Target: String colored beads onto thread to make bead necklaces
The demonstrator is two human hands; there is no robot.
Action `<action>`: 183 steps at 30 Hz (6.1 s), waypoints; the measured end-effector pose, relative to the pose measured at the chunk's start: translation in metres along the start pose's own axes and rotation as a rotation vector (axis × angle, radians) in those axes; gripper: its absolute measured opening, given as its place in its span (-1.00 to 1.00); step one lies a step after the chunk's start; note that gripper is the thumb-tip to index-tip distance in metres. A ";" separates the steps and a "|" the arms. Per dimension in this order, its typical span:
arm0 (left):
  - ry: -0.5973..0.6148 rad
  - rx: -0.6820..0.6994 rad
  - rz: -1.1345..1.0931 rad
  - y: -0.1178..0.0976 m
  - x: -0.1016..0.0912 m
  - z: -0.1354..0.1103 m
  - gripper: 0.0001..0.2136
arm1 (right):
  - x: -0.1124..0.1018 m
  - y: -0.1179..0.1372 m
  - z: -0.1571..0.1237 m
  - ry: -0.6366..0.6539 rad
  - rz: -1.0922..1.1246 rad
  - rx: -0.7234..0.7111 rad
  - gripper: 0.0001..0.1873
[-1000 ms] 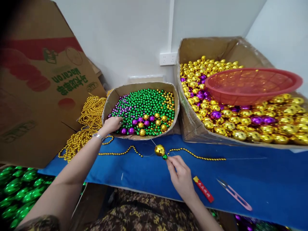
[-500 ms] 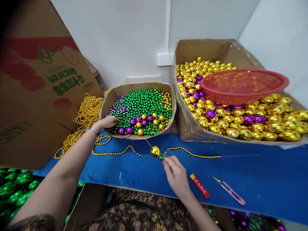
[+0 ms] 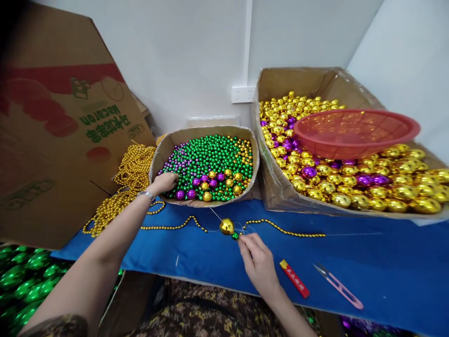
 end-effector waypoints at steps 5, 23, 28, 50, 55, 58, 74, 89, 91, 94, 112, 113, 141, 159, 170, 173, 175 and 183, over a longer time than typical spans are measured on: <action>-0.003 -0.040 -0.022 0.006 0.006 -0.003 -0.71 | 0.004 0.005 0.000 0.014 0.005 -0.016 -0.81; -0.131 -0.146 -0.063 0.020 -0.019 -0.017 -0.67 | 0.008 0.015 0.005 0.028 0.005 -0.051 -0.80; -0.050 -0.110 -0.050 0.017 -0.016 -0.012 -0.71 | 0.009 0.013 0.003 0.026 0.007 -0.043 -0.81; -0.273 -0.057 -0.340 -0.024 -0.037 -0.056 -0.72 | 0.013 0.018 0.004 0.010 -0.007 -0.087 -0.85; -0.329 0.089 -1.731 -0.062 -0.025 -0.098 -0.74 | 0.020 0.027 0.005 0.024 -0.011 -0.139 -0.85; -0.193 0.079 -2.146 -0.095 -0.009 -0.115 -0.75 | 0.022 0.029 0.005 0.029 -0.036 -0.140 -0.85; -0.049 -0.052 -2.516 -0.136 0.017 -0.128 -0.87 | 0.021 0.027 0.001 0.078 -0.135 -0.119 -0.80; -0.081 -0.142 -2.510 -0.140 0.021 -0.134 -0.86 | 0.024 0.024 -0.002 0.101 -0.172 -0.108 -0.77; -0.089 -0.137 -2.500 -0.140 0.022 -0.134 -0.85 | 0.024 0.024 -0.002 0.107 -0.167 -0.103 -0.77; -0.103 -0.126 -2.451 -0.139 0.023 -0.134 -0.82 | 0.024 0.023 -0.003 0.110 -0.167 -0.102 -0.76; -0.100 0.076 -1.928 -0.184 0.044 -0.144 -0.78 | 0.041 -0.023 -0.031 0.157 -0.117 0.094 -0.75; -0.091 0.082 -1.897 -0.186 0.047 -0.144 -0.78 | 0.042 -0.027 -0.033 0.156 -0.119 0.108 -0.72; -0.142 -0.067 -1.856 -0.192 0.076 -0.133 -0.74 | 0.037 -0.051 -0.043 0.187 -0.352 0.101 -0.64; -0.269 0.090 -1.607 -0.192 0.054 -0.140 -0.83 | 0.024 -0.052 -0.039 0.237 -0.460 0.126 -0.67; -0.702 0.708 -1.041 -0.225 -0.044 -0.187 -0.87 | 0.027 -0.016 -0.022 0.063 -0.322 -0.054 -0.73; -0.718 0.716 -1.047 -0.221 -0.052 -0.194 -0.85 | 0.026 -0.022 -0.028 0.047 -0.370 -0.040 -0.73; -0.704 0.721 -1.073 -0.218 -0.051 -0.196 -0.84 | 0.024 -0.023 -0.030 0.057 -0.377 -0.062 -0.74; -0.434 0.796 -1.017 -0.259 0.009 -0.174 -0.41 | 0.008 -0.024 -0.023 0.032 -0.107 0.082 -0.76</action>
Point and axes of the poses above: each hand's wrist, its own z-axis towards the middle knuckle, its own x-axis out of the palm, y = z × x, the point moved 9 cm from there along z, towards the middle knuckle, and after that the axes turned 3 degrees about x, right-handed, at the moved point
